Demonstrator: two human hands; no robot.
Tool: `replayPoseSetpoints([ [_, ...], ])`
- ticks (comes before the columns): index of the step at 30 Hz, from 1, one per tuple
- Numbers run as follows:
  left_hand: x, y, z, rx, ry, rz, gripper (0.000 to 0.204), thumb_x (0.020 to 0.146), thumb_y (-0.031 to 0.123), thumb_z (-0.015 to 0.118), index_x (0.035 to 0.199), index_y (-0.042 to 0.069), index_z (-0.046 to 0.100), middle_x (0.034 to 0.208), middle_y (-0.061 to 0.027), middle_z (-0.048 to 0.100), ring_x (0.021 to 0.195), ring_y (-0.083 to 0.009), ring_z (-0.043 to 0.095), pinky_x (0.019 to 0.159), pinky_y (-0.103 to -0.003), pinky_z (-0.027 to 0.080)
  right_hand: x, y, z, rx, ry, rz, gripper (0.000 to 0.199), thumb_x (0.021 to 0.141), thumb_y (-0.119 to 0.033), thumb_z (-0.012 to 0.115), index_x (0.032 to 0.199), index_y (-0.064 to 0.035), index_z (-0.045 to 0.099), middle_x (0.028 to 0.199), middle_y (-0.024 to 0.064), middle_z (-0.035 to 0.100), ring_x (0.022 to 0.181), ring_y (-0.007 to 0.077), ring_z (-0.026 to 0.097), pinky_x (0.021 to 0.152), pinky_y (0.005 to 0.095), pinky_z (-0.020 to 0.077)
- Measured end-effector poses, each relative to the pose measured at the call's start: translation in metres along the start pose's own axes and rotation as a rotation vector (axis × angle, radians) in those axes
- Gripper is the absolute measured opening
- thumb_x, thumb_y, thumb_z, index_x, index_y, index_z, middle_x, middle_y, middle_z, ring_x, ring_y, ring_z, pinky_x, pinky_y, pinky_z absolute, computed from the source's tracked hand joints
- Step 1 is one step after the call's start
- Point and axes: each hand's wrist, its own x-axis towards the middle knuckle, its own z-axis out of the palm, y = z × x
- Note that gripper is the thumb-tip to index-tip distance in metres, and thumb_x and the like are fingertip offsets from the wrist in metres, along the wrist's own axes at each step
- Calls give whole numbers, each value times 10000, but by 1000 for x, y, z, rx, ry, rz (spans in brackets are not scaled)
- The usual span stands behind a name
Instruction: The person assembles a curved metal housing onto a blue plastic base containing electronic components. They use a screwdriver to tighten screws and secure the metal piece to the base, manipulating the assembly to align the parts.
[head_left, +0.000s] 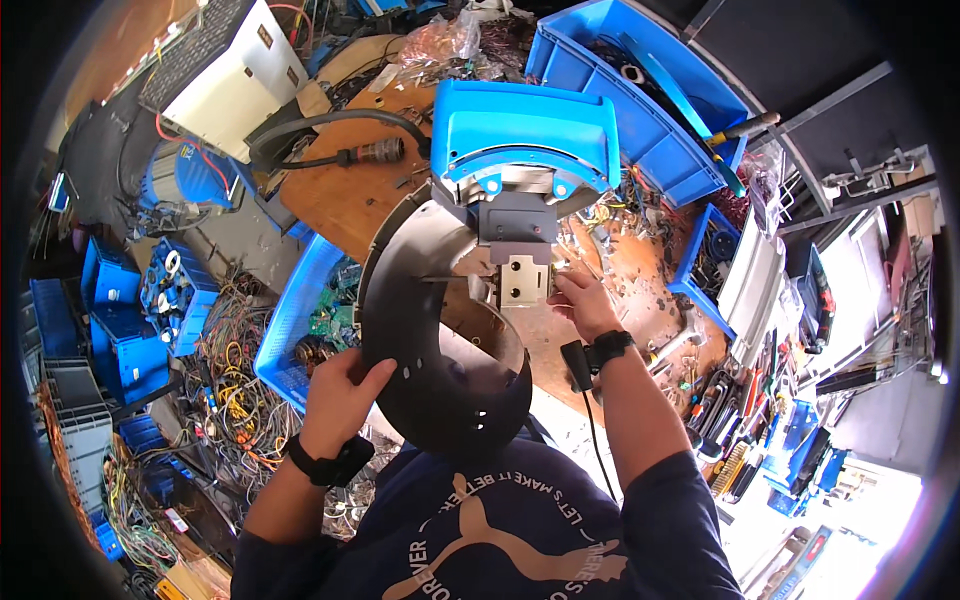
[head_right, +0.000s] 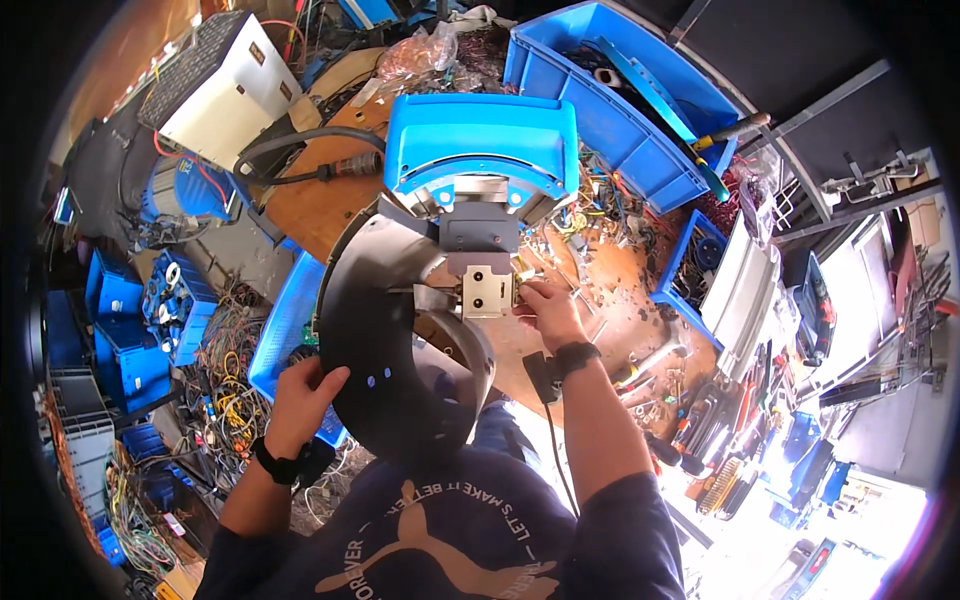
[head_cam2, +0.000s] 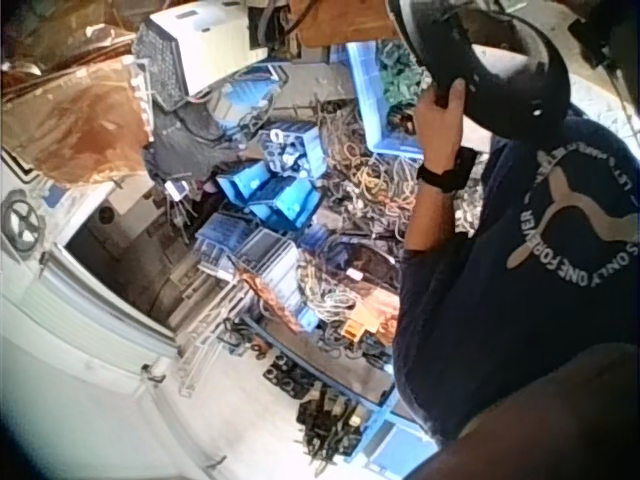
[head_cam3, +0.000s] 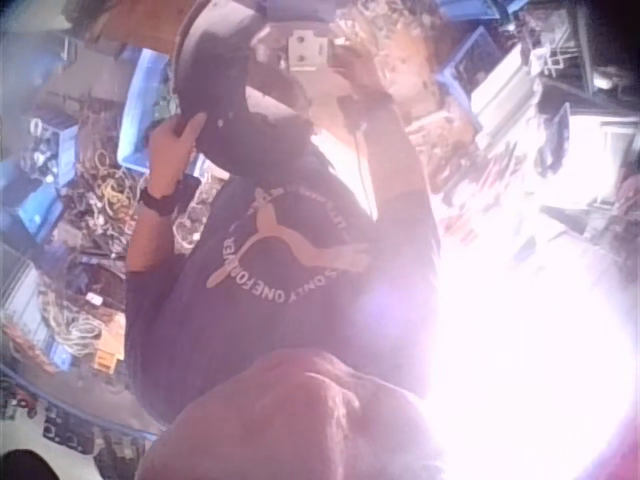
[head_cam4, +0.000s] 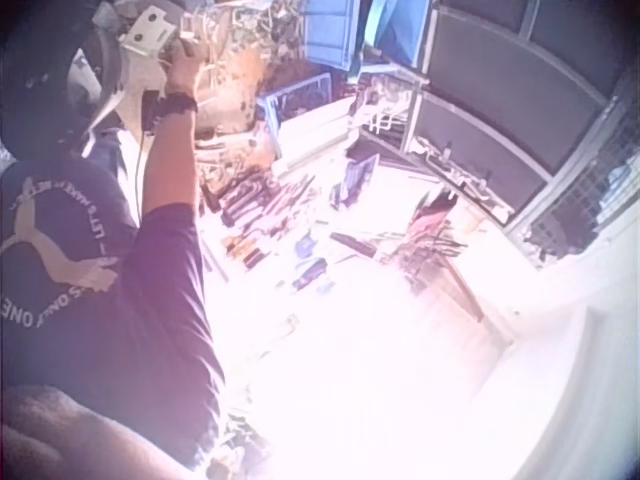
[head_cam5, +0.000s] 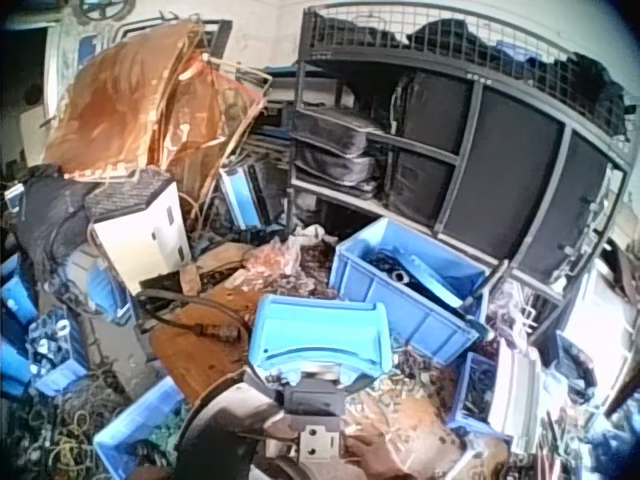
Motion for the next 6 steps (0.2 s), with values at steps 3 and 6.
replayPoseSetpoints([
  [3,0,-2,5,-15,29,16,377,800,326,675,797,-47,617,629,-98,592,571,-149,537,542,-301,415,1,0,-1,-48,-17,24,286,885,-242,577,1067,-20,581,829,32,613,707,133,617,600,254,484],
  [6,3,-4,-1,124,23,1,383,800,327,676,817,-51,620,643,-101,602,576,-154,545,546,-298,417,3,-1,0,-14,17,79,230,883,-248,571,954,-32,605,767,32,611,668,120,616,545,242,488],
])
